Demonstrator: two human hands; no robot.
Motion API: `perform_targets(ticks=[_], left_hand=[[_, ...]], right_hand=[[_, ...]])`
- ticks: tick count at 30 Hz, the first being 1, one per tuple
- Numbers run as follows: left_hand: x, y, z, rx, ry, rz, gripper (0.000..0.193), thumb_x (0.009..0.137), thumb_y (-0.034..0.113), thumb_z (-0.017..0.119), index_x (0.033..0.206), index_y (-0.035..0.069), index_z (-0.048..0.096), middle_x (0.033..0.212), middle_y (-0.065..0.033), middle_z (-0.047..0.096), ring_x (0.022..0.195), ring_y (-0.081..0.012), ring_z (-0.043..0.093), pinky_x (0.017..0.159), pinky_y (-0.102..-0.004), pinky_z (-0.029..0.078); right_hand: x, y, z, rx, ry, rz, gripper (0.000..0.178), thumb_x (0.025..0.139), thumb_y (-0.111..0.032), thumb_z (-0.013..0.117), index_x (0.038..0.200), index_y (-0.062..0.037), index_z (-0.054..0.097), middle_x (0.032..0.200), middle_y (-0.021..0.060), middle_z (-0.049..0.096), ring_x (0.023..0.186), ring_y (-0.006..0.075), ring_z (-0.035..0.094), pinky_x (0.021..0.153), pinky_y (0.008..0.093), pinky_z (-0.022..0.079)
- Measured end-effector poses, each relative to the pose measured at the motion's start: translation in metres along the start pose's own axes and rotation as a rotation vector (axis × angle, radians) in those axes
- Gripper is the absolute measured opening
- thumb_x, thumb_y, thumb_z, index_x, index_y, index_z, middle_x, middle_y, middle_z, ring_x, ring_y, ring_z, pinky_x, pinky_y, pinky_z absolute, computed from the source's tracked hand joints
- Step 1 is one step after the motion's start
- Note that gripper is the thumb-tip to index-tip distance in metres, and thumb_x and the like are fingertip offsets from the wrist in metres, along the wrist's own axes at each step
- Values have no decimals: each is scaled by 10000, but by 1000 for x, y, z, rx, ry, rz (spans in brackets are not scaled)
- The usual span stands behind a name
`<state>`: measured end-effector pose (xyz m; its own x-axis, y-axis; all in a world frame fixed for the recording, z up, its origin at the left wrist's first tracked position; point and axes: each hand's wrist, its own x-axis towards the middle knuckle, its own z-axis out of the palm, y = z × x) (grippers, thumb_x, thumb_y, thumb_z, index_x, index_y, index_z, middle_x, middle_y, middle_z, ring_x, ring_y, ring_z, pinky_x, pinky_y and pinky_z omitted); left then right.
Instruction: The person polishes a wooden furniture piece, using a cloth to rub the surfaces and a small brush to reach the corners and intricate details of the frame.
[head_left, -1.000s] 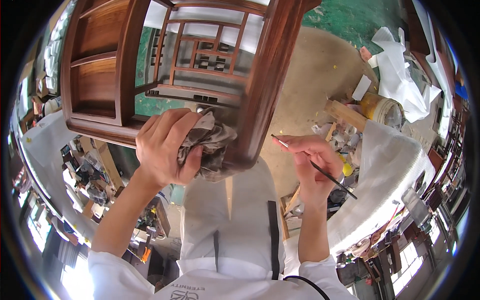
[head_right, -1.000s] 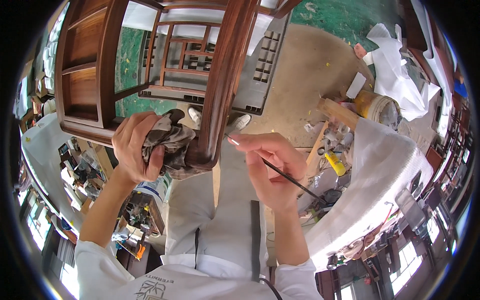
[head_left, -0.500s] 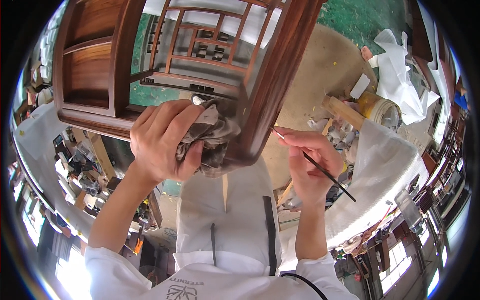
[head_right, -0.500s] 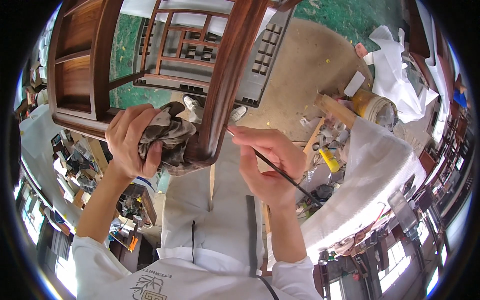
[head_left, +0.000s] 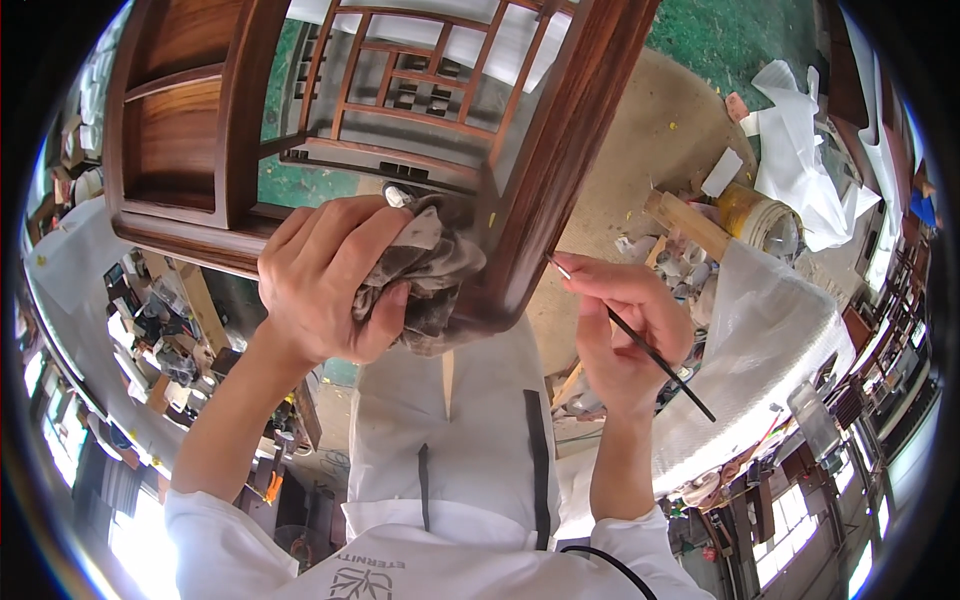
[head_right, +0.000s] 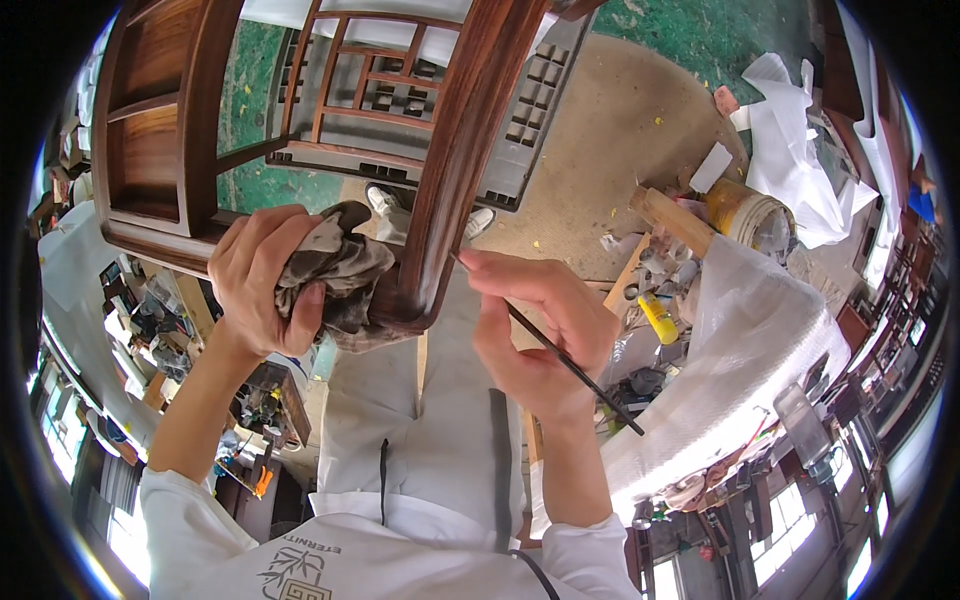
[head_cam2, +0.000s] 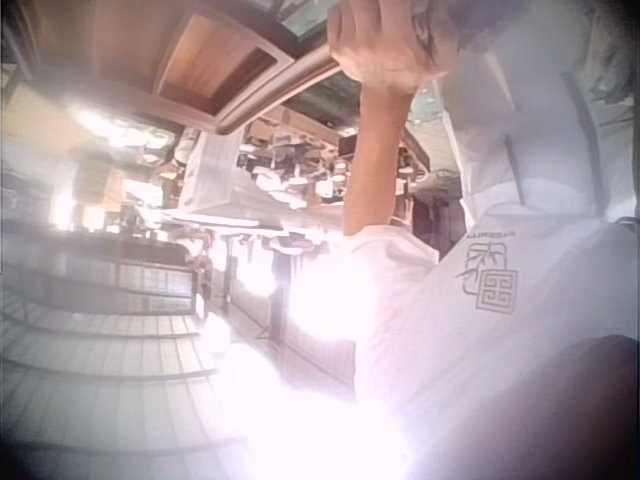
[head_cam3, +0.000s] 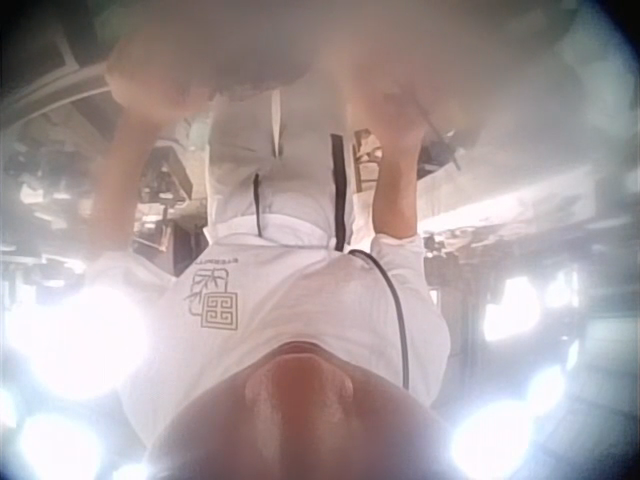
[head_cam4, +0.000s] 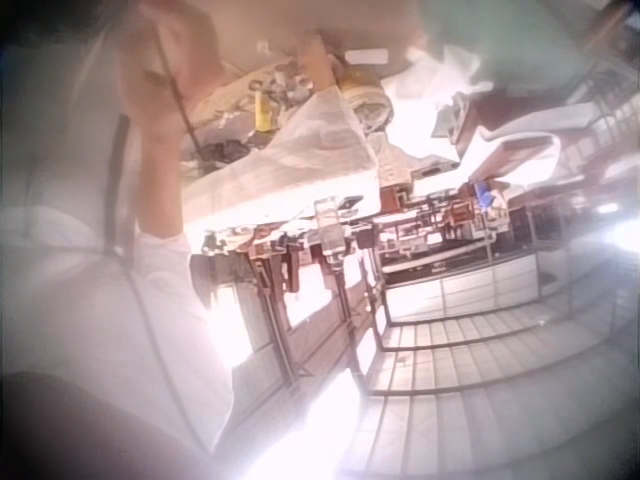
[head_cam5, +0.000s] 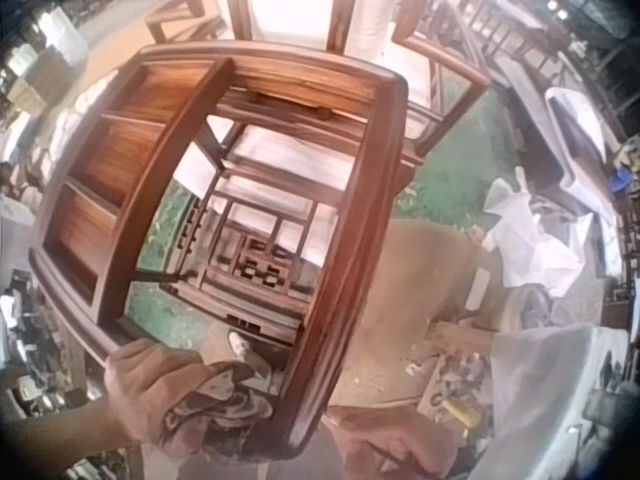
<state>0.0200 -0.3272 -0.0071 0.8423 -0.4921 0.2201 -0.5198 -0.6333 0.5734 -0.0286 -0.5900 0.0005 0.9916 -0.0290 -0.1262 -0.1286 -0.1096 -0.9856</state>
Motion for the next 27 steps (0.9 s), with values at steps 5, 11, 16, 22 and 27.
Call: perform_targets(ticks=[5,11,16,22,27], left_hand=[[0,0,-1,1,-7,0,442,702,234,630,1088,20,618,948,-137,649,735,-300,622,639,-359,486],[0,0,0,1,-15,0,452,696,235,634,1093,20,618,949,-138,650,738,-299,626,640,-359,488],[1,0,-1,5,-19,-2,457,689,232,633,1093,21,618,948,-138,650,742,-299,628,644,-358,491],[1,0,-1,3,-19,-3,453,689,234,629,1088,20,619,944,-140,649,739,-299,626,645,-360,492],[0,-1,0,-1,-10,4,453,687,235,629,1084,19,620,941,-141,648,734,-300,625,640,-362,492]], right_hand=[[1,1,0,-15,8,-17,250,717,184,602,915,42,657,940,170,712,919,234,720,832,301,572],[0,-2,-1,-43,-2,1,248,717,188,596,906,41,657,942,165,711,910,234,720,822,297,571],[4,-1,2,-57,-1,-49,146,852,168,535,929,70,609,929,170,675,955,275,706,869,342,570],[0,-1,-2,-57,-58,-41,121,868,150,544,935,69,603,941,171,671,960,271,700,876,349,571],[4,-3,4,-17,48,-3,242,726,194,590,912,51,649,960,178,705,933,242,717,846,300,569]])
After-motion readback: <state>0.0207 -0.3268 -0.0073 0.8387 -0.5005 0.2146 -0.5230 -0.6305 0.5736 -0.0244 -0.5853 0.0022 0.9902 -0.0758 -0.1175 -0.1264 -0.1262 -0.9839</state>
